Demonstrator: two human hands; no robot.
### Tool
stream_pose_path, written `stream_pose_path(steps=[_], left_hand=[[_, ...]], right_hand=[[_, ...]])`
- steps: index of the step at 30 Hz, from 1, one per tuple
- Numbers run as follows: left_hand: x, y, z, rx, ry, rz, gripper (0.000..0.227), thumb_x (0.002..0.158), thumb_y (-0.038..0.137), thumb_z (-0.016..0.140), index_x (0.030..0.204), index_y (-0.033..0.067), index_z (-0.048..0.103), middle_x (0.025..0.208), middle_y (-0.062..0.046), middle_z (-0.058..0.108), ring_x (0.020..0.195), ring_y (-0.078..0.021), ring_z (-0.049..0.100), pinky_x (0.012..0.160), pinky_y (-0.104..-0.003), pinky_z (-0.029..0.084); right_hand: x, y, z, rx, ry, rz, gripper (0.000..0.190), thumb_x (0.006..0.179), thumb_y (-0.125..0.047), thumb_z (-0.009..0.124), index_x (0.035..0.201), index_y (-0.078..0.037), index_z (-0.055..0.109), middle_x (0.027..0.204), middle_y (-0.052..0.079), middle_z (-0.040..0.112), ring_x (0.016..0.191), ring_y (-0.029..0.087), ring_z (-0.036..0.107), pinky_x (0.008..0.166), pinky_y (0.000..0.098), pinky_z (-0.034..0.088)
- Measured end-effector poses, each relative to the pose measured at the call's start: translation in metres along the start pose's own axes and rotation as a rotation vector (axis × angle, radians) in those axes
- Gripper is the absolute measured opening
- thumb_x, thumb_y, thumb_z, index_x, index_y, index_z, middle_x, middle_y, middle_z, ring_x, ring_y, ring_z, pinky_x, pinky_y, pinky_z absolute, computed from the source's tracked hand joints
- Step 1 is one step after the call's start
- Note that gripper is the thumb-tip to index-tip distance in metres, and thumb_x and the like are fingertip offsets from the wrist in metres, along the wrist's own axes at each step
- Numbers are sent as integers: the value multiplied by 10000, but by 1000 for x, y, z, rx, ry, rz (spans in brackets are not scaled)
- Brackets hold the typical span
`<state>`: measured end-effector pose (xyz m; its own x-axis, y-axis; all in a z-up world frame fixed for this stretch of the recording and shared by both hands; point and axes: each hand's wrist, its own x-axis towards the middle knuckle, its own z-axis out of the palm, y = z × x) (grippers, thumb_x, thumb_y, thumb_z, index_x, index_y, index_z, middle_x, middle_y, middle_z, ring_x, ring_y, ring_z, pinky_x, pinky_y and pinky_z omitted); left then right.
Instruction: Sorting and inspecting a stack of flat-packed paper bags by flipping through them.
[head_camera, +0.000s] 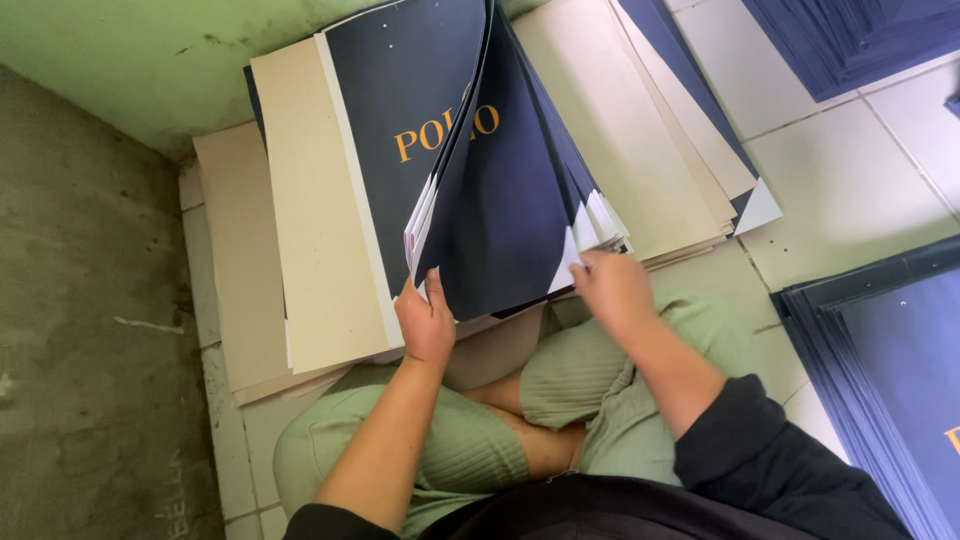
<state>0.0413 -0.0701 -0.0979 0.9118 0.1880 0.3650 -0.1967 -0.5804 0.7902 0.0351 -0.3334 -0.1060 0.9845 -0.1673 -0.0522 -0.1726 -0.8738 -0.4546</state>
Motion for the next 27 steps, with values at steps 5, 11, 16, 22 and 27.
stream_pose_path(steps=[5, 11, 16, 22, 27], left_hand=[[4, 10, -8, -20, -2, 11, 309, 1072, 192, 520, 1175, -59, 669, 1076, -256, 731, 1055, -446, 686, 892, -517, 554], [5, 6, -6, -30, -23, 13, 314, 1077, 195, 504, 1170, -58, 665, 1070, -273, 724, 1064, -467, 673, 892, -523, 552], [6, 1, -1, 1, -29, 32, 324, 1078, 189, 508, 1203, -72, 654, 1077, -283, 719, 1058, -471, 676, 892, -531, 552], [10, 16, -8, -22, -152, 170, 436, 996, 32, 523, 1427, 54, 585, 1329, -212, 663, 1208, -423, 620, 1020, -500, 505], [6, 11, -6, 247, -349, 294, 761, 755, 69, 737, 1479, 212, 550, 1435, -72, 615, 1320, -289, 576, 1136, -429, 442]], right_hand=[[-32, -48, -18, -64, 410, -368, 51, 915, -281, 731, 877, -251, 748, 642, -3, 674, 639, 239, 709, 594, 360, 564], [-33, -64, -24, 75, 594, -555, 144, 949, -225, 739, 812, -226, 697, 637, -49, 599, 597, 174, 655, 559, 269, 539], [-27, -56, -26, 297, 530, -500, 157, 947, -213, 741, 793, -225, 721, 613, -35, 617, 594, 220, 659, 549, 325, 542], [-11, -33, -10, 876, 243, -17, 144, 1016, -110, 576, 910, -36, 641, 765, 196, 739, 642, 267, 756, 602, 395, 615], [-1, -29, -7, 1440, 47, 136, 92, 1076, -150, 419, 1032, -73, 442, 864, 115, 632, 709, 218, 734, 629, 390, 676]])
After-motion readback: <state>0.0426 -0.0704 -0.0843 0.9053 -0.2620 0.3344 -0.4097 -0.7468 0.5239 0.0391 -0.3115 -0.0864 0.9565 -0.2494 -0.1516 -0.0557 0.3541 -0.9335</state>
